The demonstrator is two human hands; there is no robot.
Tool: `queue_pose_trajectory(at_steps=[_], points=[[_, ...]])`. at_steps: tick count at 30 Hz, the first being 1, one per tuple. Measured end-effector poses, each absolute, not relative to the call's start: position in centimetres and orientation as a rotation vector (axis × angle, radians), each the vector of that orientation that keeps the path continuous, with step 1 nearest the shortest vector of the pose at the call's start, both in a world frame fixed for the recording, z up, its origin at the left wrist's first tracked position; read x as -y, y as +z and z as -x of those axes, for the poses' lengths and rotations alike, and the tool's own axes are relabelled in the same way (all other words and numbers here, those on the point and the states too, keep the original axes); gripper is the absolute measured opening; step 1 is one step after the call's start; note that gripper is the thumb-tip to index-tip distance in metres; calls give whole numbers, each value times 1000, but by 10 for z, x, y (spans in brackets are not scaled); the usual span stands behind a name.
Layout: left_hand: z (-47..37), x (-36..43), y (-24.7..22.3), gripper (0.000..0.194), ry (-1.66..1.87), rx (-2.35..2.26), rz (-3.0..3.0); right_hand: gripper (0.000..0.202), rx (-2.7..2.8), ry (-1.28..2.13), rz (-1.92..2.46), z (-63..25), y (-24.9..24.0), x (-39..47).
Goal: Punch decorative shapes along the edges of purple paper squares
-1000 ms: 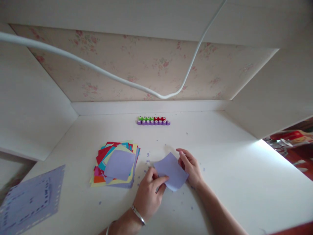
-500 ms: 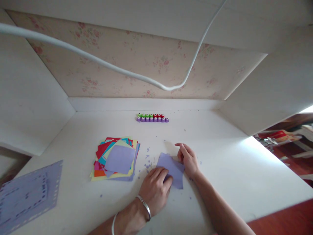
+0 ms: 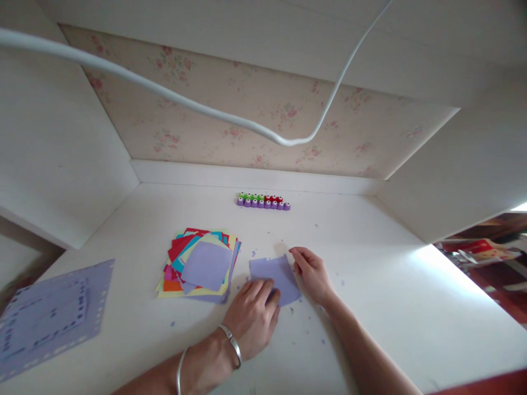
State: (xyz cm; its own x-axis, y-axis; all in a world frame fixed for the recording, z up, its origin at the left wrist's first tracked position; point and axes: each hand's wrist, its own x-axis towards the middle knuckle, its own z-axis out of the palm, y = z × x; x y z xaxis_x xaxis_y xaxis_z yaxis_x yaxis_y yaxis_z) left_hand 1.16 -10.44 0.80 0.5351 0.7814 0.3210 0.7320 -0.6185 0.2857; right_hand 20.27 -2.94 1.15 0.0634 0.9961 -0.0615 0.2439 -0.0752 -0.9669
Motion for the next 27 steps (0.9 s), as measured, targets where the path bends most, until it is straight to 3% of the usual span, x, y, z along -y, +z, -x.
queue_pose_trajectory(at_steps=[4,11,17,21,27], points=[[-11,99,11,28,583,-1321,-2632,38,1421,1161,1461,-202,9,16],[-9,97,6,35,666,-1401,-2661,33,1680,641,1498,-214,-5,-64],[-2,94,10,36,715,-1239,-2682,54,1780,363,1532,-227,-7,-125],[1,88,9,29,734,-1205,-2695,51,1895,295,1517,-229,-16,-129],[-3,84,6,35,653,-1219,-2693,54,1927,210,1558,-228,-20,-123]])
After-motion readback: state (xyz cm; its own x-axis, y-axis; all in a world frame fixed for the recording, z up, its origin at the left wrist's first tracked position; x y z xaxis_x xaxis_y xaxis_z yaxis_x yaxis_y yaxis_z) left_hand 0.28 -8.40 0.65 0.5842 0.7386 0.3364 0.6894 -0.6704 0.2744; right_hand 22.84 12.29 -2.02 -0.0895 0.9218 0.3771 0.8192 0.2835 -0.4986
